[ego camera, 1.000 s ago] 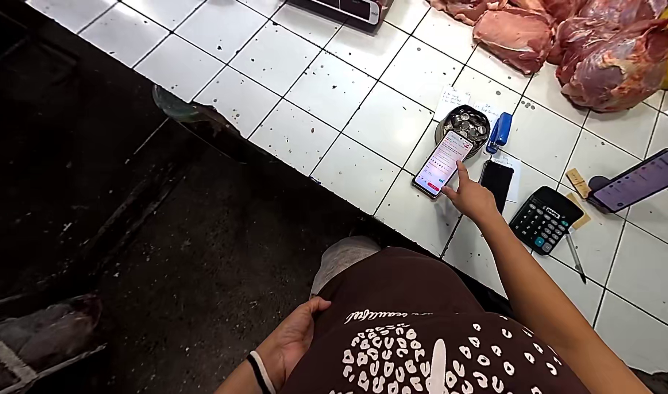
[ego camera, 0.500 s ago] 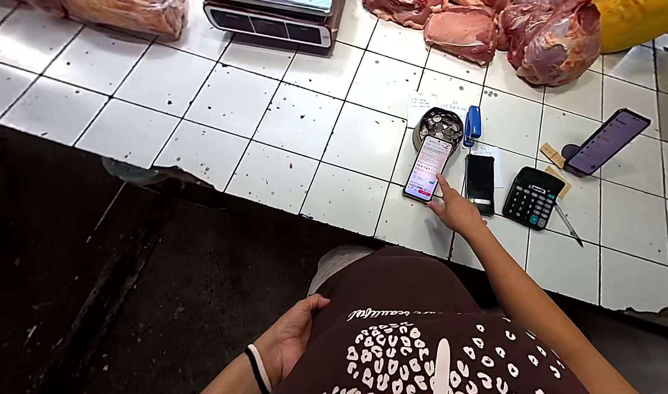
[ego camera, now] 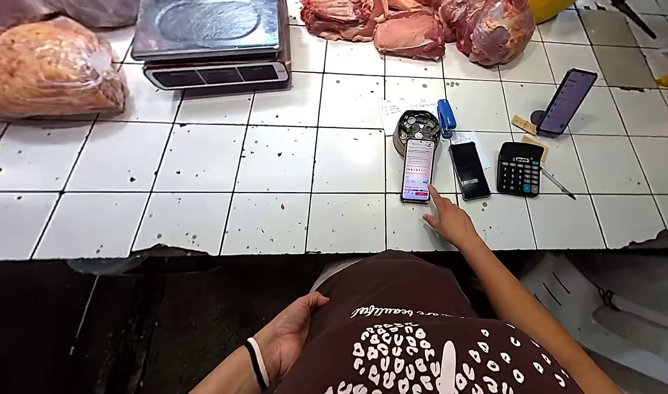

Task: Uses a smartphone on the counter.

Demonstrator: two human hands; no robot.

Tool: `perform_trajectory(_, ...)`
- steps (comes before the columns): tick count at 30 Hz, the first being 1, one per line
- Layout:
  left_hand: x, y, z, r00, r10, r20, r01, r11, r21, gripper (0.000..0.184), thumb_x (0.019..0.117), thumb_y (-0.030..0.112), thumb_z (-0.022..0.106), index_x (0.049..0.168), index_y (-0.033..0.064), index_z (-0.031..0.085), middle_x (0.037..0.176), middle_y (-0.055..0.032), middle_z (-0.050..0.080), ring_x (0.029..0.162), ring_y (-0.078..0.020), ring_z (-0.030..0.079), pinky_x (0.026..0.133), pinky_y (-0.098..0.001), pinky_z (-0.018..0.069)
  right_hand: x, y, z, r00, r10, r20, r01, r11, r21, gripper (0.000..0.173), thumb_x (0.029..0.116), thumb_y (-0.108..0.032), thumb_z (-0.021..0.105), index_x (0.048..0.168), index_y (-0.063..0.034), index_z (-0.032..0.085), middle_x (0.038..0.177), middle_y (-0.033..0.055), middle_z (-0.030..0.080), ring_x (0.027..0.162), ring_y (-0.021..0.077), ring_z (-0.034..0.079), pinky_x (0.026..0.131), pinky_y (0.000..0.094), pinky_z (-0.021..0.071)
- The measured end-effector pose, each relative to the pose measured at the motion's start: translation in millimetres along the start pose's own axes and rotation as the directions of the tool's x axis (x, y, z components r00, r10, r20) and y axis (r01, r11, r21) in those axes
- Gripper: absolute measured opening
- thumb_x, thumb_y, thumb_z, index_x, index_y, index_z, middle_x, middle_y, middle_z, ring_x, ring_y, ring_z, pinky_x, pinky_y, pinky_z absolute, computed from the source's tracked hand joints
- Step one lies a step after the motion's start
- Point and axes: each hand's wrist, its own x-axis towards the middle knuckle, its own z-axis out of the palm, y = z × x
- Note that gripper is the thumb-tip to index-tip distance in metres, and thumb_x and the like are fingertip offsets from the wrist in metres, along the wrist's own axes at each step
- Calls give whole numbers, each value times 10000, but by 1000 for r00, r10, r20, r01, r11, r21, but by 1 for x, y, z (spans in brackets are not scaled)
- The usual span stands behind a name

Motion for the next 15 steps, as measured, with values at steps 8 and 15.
perform_trajectory(8, 2, 23, 7, 998, -59, -9, 59, 977, 203, 147, 1017, 148, 449, 911, 115, 545, 718, -57, 631, 598, -119, 637, 503, -260, 530, -13, 2, 14, 998, 50, -26, -47, 995, 83, 762, 1065, -380, 544, 1672, -208, 115, 1528, 191, 507, 1280, 389, 604, 1064, 562, 462)
perform_trajectory(15, 8, 22, 11, 994, -112, -6, 109, 958, 264, 157, 1020, 150, 441, 903, 125, 543, 713, -49, 628, 597, -112, 637, 504, -259, 532, -13, -5, 14, 998, 59, -9, -58, 998, 34, 746, 1059, -360, 571, 1669, -270, 151, 1465, 239, 532, 1198, 430, 628, 983, 603, 488)
